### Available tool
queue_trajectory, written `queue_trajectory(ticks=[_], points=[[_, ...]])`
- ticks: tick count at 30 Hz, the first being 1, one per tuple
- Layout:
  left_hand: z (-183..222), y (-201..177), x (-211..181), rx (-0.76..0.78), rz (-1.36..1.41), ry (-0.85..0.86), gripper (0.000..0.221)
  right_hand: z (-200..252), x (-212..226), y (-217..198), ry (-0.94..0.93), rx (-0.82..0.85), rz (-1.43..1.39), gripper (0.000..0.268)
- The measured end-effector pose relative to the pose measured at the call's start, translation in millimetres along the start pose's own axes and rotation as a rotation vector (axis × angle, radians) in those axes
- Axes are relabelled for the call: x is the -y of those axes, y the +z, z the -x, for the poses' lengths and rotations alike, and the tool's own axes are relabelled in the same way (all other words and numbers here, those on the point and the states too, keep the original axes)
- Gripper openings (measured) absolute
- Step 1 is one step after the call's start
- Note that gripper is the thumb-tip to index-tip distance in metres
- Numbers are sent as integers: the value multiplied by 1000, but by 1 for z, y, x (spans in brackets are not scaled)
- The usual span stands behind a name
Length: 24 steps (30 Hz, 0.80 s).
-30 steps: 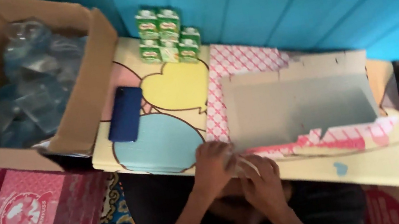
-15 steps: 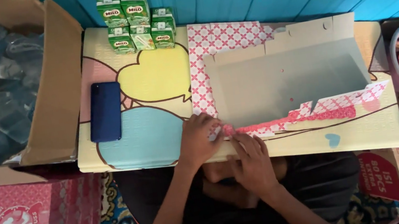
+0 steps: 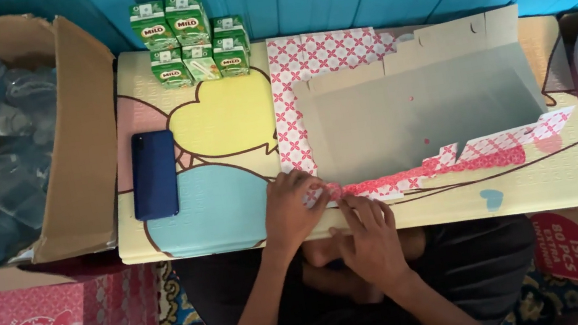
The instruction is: The person folds a flat cardboard box blank on a small table, pressing the side panels and bottom flaps into shape and running their hands along the edges and seams to set the folds. They work the box over repeatedly, flattening and re-creasing the panels by hand.
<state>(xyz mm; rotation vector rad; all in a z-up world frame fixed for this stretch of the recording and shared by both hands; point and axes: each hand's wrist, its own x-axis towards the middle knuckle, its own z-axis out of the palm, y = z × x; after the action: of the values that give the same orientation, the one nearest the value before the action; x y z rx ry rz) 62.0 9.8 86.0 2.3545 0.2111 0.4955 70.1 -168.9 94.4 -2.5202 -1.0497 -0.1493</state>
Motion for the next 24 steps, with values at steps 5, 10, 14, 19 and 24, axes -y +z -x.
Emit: queue_trajectory(ticks=[5,10,14,19,24], points=[[0,-1,0,15,8,-5,14,-6,3,-3,-1,5,79,57],[1,1,1,17,-8,-12,12,-6,3,-2,11,15,81,56],[2,2,5,40,-2,-15,12,-1,1,9,-20,22,106,63],[1,4,7,16,12,8,12,-3,4,8,-33,29,89,61],[1,4,8,29,11,-6,10,-5,8,6,-40,34,71,59]])
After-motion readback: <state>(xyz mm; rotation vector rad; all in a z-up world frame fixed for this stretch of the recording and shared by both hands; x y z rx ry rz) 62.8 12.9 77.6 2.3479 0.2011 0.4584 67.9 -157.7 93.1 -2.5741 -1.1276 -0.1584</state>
